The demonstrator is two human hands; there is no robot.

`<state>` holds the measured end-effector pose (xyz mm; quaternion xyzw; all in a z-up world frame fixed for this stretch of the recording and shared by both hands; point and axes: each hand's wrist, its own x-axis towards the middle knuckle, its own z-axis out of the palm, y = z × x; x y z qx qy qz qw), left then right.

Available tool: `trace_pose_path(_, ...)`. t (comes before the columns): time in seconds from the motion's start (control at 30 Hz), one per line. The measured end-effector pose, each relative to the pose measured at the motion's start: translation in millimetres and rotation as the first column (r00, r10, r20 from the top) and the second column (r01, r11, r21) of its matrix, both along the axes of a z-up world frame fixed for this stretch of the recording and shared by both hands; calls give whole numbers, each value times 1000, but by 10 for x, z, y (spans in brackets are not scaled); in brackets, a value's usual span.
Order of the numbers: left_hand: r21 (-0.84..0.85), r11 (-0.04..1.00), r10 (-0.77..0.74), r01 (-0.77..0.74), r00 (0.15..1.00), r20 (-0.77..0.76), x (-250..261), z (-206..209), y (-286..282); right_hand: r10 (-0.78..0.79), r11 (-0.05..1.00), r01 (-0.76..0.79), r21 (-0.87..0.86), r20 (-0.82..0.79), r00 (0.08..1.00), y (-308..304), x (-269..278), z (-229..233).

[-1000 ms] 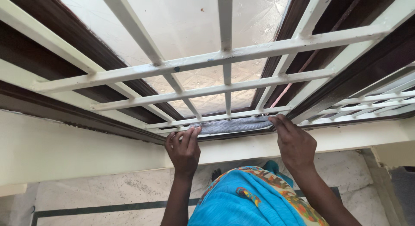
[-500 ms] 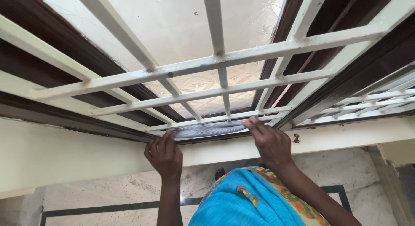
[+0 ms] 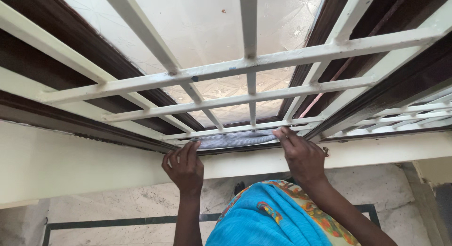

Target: The person wipes the horizontal and vertical bars of a window grill and the window frame with a gray cloth.

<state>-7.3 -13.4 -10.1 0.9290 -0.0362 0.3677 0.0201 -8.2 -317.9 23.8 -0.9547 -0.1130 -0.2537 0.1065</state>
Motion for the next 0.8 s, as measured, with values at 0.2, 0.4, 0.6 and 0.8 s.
trace_pose_path(0.2, 8, 994, 104, -104, 994, 40, 4, -52, 242, 103, 995, -104, 8, -174, 979, 264, 86, 98)
trace_pose_path(0.4, -55, 998, -34, 35, 999, 12, 65, -92, -45, -11, 999, 15, 44, -93, 996, -65, -42, 45)
trace_pose_path(0.6, -153, 955, -257, 253, 966, -7, 95, -51, -432, -242, 970, 242, -6, -37, 970, -404, -118, -34)
trace_pose_path(0.8, -92, 982, -170, 163, 982, -79, -37, 49, -161, -171, 982, 178, 64, -96, 981, -197, -111, 5)
